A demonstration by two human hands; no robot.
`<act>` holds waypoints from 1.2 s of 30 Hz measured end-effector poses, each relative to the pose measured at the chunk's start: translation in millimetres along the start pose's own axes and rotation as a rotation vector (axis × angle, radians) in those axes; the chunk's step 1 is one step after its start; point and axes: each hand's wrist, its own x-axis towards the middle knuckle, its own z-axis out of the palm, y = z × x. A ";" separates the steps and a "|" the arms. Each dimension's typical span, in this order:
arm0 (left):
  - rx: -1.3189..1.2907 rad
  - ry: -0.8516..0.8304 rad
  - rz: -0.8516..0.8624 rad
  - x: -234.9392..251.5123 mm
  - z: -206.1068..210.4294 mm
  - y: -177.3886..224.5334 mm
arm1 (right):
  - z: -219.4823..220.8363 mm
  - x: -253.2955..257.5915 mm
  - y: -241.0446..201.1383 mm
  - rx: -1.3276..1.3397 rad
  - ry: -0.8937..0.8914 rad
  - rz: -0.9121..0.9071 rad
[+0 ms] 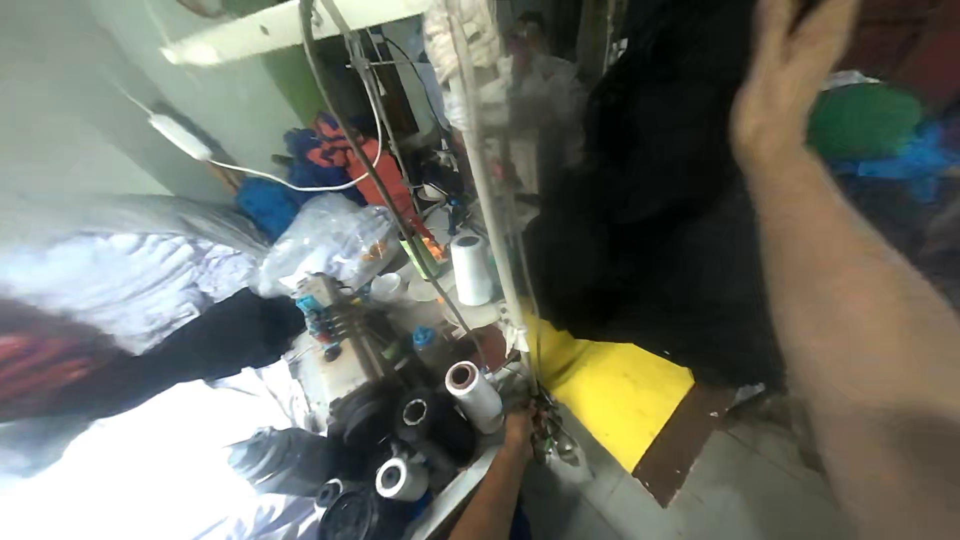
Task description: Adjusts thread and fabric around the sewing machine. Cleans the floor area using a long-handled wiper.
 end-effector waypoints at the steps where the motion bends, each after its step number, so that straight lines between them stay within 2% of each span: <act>1: -0.017 -0.002 -0.006 -0.4 0.7 0.4 | 5.7 -11.7 5.9 -0.166 -0.149 0.110; 3: -0.039 -0.005 -0.014 -2.0 1.6 1.6 | 19.9 -41.6 25.7 -0.432 -0.493 0.350; 5: -0.046 -0.007 -0.024 -3.3 1.8 1.8 | 29.7 -83.9 48.5 -0.498 -0.738 0.480; 6: -0.048 -0.007 -0.026 -3.3 2.4 2.2 | 31.6 -110.6 54.4 -0.494 -0.749 0.460; 9: -0.064 -0.030 -0.039 -4.4 2.5 2.7 | 25.8 -219.3 54.6 -0.416 -0.521 0.144; 10: -0.080 -0.031 -0.044 -5.1 2.8 3.5 | 22.7 -263.7 47.1 -0.364 -0.498 0.118; 11: -0.094 -0.034 -0.043 -4.8 3.4 3.6 | 20.1 -309.0 36.5 -0.268 -0.573 0.211; 13: -0.072 -0.044 -0.037 -2.0 4.0 0.4 | 23.0 -386.0 23.9 -0.037 -0.906 0.629; 14: -0.028 -0.037 -0.030 -1.0 4.3 -1.3 | 29.2 -416.7 23.9 0.089 -1.014 0.844; 16: 0.073 -0.027 0.018 0.6 4.6 -1.8 | 43.8 -457.8 21.8 0.362 -0.983 1.254; 18: 0.197 -0.025 0.075 -0.4 0.9 -2.8 | 57.6 -475.8 18.7 0.557 -0.873 1.585; 19: 0.277 -0.028 0.105 -1.2 -1.9 -1.4 | 64.5 -476.1 17.5 0.630 -0.830 1.680; 23: 0.534 -0.079 0.191 -0.5 -8.6 1.6 | 86.8 -462.1 15.6 0.736 -0.738 1.822; 27: 0.571 -0.153 0.211 3.2 -15.7 -1.2 | 92.7 -460.6 13.1 0.762 -0.588 1.962; 30: 0.467 -0.161 0.133 -6.7 -15.9 4.6 | 90.5 -465.8 13.5 0.792 -0.531 1.939; 33: 0.372 -0.087 0.078 -8.1 -17.5 8.9 | 88.9 -466.6 19.2 0.714 -0.603 1.804; 36: 0.358 -0.039 0.093 -9.8 -15.4 14.7 | 84.1 -454.8 21.9 0.583 -0.739 1.646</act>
